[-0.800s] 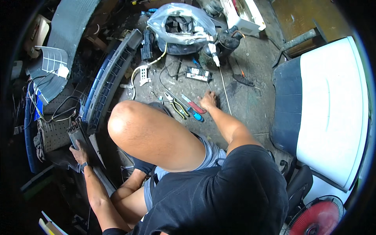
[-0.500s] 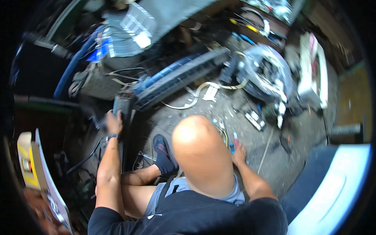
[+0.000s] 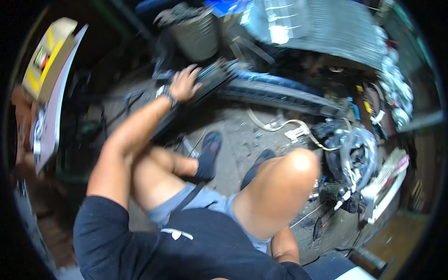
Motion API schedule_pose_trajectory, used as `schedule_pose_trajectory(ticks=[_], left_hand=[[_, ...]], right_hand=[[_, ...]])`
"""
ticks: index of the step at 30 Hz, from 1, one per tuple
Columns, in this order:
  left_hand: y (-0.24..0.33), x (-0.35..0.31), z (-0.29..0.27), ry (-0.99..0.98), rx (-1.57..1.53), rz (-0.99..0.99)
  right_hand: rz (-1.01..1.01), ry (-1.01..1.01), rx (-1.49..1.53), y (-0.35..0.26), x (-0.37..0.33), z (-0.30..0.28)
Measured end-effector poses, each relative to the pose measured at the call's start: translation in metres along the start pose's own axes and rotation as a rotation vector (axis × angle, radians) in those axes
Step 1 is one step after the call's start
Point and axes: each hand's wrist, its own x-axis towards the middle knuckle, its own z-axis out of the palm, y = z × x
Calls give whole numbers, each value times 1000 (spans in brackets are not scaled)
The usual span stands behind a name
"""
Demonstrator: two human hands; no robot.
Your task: The person uses an angle grinder to cut through the metal casing and evaporator coils of an air conditioning unit, then uses pliers to remove internal components and wires.
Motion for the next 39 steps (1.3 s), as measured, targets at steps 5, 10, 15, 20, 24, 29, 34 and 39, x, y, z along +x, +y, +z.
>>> schedule_pose_trajectory(ticks=[5, 10, 15, 20, 24, 29, 34, 39], left_hand=[[-26, -33, -186, -495, -306, 1], [-75, -163, -233, 230, -694, -200], [-23, -391, -77, 364, -557, -1135], [22, -438, 13, 303, -611, -877], [-116, -322, -5, 520, -372, -992], [-309, -304, 64, -53, -328, -1120], [-378, -255, 170, -595, -280, -1101], [-371, -218, 223, -428, -542, -1078]], right_hand=[[-118, 43, -129, -35, 18, -29], [-241, -16, -255, -82, 49, -75], [-286, -136, -435, -113, 65, -137], [-301, -258, -581, -156, 87, -219], [-411, -326, -648, -216, 86, -301], [-1081, 81, -463, -432, -4, -285], [-1578, 96, -663, -604, -254, -123], [-2107, -301, -531, -649, -351, 137]])
